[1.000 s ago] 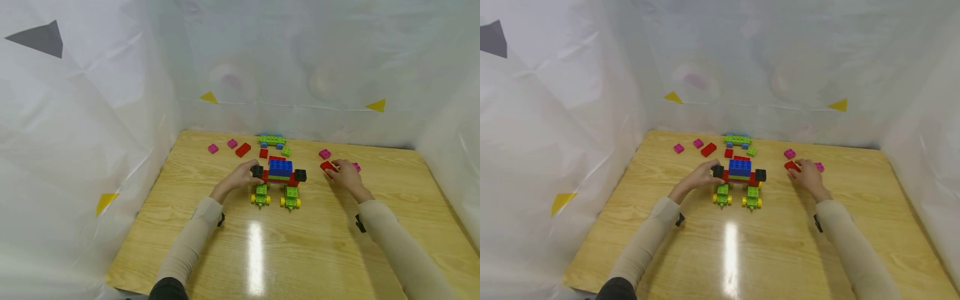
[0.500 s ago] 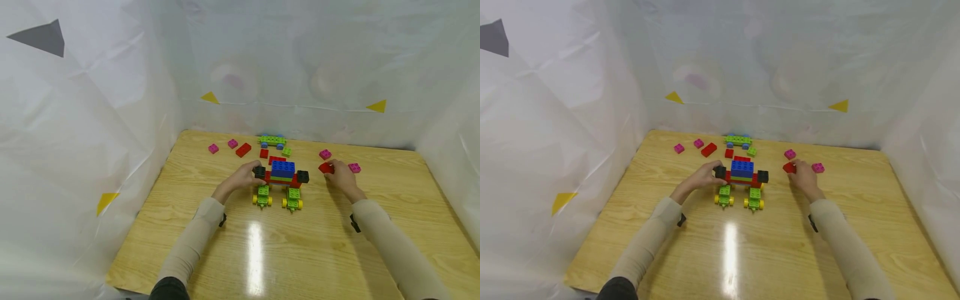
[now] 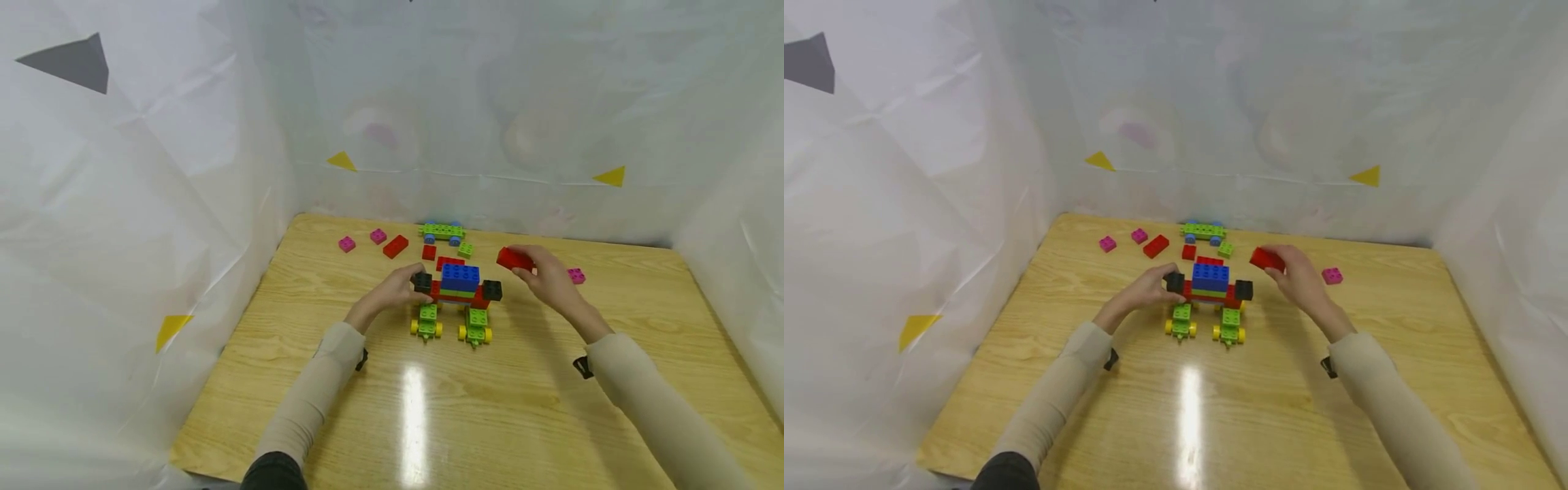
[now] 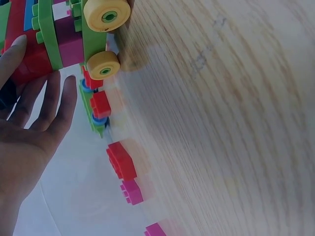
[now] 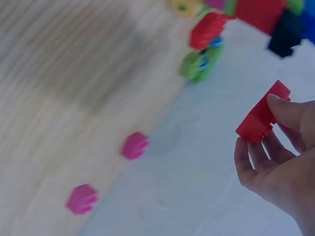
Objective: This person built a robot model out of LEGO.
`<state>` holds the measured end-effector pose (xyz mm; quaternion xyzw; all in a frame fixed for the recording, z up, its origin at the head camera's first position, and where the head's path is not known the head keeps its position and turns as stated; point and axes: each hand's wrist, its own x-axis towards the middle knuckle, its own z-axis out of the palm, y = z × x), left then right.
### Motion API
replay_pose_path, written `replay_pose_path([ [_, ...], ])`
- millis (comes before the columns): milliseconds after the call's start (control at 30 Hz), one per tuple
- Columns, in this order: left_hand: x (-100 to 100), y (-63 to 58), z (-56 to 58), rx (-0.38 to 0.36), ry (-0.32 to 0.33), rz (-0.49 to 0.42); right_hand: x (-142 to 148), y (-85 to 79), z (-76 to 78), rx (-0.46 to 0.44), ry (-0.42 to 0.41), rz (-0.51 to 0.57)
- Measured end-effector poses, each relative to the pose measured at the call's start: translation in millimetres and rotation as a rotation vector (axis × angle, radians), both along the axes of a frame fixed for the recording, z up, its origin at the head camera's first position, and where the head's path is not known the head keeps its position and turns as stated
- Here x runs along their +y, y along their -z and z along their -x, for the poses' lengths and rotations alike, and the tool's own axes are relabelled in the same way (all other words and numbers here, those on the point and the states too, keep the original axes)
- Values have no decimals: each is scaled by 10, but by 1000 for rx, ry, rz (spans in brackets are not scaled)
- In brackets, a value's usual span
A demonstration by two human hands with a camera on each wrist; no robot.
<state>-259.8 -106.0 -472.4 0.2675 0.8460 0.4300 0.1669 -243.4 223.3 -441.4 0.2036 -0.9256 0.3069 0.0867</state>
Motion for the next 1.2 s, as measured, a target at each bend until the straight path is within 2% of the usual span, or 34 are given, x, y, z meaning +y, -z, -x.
replay_pose_path([
  [233, 8, 0, -5, 6, 11, 6, -328, -447, -243, 164, -154, 2],
  [400, 5, -7, -14, 11, 16, 11, -473, -596, -355, 239, -285, -38],
  [533, 9, -12, -20, 17, 24, -1, -524, -612, -373, 228, -319, -59],
  [967, 21, -5, -23, 1, 31, -12, -546, -558, -359, 120, -306, -76],
  [1200, 27, -5, -25, -8, 31, -22, -550, -553, -359, 122, -305, -95],
])
